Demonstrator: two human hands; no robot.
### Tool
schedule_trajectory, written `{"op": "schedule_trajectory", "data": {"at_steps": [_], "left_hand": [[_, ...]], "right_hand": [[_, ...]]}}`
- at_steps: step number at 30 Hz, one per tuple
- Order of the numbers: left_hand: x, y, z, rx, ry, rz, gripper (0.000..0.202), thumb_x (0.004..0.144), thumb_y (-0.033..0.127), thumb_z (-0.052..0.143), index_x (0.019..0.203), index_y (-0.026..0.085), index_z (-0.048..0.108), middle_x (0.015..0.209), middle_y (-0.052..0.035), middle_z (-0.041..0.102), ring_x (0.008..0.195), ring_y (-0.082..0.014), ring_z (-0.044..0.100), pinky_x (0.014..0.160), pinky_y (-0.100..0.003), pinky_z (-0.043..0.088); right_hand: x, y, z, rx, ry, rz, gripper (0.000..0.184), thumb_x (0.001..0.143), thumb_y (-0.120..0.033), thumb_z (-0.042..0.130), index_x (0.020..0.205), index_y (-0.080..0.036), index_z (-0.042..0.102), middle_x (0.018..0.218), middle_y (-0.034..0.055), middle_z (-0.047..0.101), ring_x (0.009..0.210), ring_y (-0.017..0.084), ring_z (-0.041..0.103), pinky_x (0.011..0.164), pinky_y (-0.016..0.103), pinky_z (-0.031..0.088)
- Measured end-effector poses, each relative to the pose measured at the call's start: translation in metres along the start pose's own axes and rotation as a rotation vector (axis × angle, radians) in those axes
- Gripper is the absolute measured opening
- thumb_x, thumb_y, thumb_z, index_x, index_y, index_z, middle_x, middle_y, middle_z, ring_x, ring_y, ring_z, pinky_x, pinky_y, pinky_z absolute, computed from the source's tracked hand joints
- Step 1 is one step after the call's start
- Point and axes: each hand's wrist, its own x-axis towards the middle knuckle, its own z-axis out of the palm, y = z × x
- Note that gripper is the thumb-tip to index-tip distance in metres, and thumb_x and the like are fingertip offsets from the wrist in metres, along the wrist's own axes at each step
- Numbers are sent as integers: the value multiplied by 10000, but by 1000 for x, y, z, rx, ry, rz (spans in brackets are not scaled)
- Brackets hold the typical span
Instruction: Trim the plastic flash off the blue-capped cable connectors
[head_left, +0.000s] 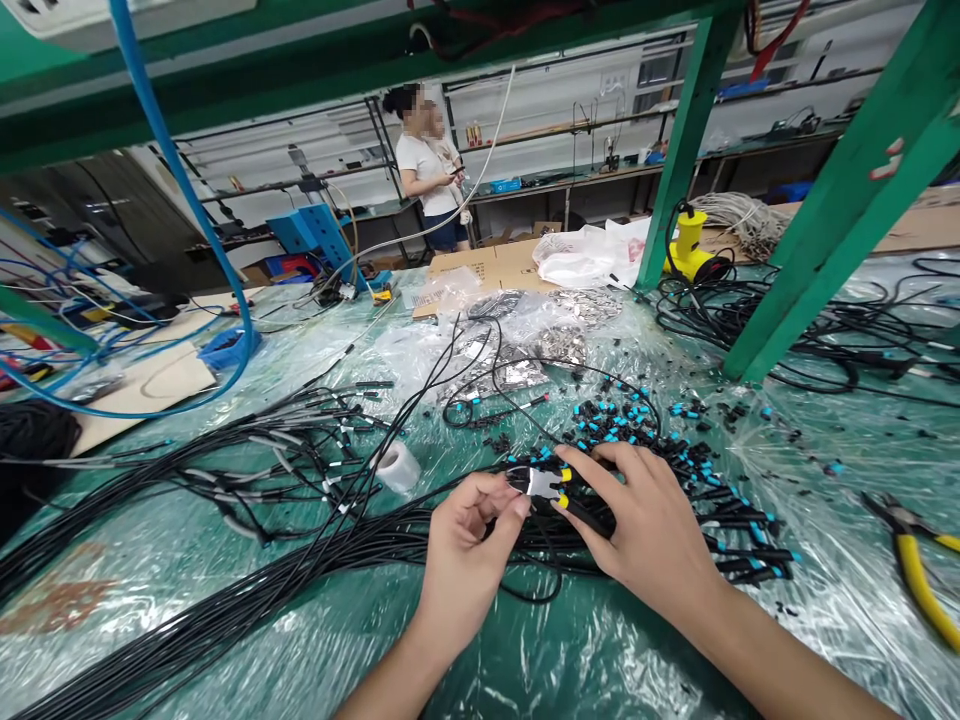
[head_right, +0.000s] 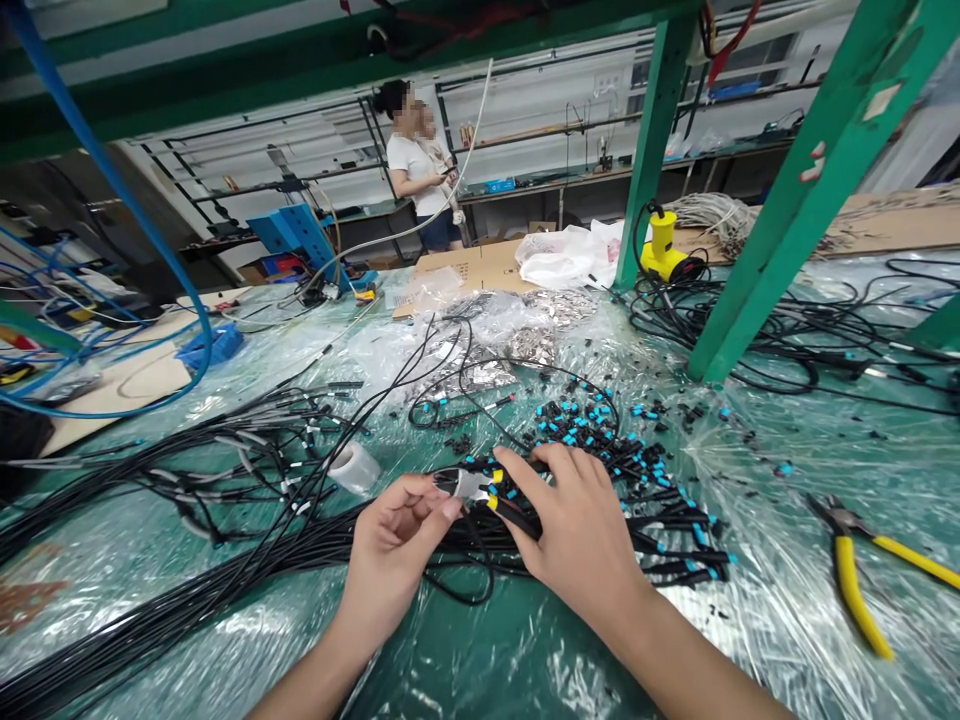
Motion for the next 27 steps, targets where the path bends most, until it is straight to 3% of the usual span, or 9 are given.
{"op": "schedule_trajectory", "data": {"at_steps": [16, 22, 27], "left_hand": [[2, 2, -1, -34, -19, 3, 186, 750, 281, 746, 853, 170, 639, 773, 19, 669, 719, -45, 611, 713, -126, 493], [6, -1, -1, -89, -35, -27, 177, 761, 275, 738, 870, 167, 649, 747, 24, 645, 689, -38, 588, 695, -126, 481], [8, -2, -2, -117, -35, -38, 190, 766, 277, 731, 906, 173, 656, 761, 20, 637, 687, -51, 589, 698, -154, 488]], "right_hand": [[-3, -5, 10, 69, -71, 35, 394, 923, -409, 516, 1310, -339, 503, 935, 20, 586, 847, 181, 595, 723, 300, 488], [0, -3, 10, 125, -96, 157, 368, 939, -502, 459, 1264, -344, 532, 982, 6, 610, 855, 162, 626, 670, 274, 488], [-1, 3, 9, 49, -66, 118, 463, 915, -529, 490, 1335, -335, 486, 1079, 40, 580, 979, 212, 568, 824, 365, 497]]}}
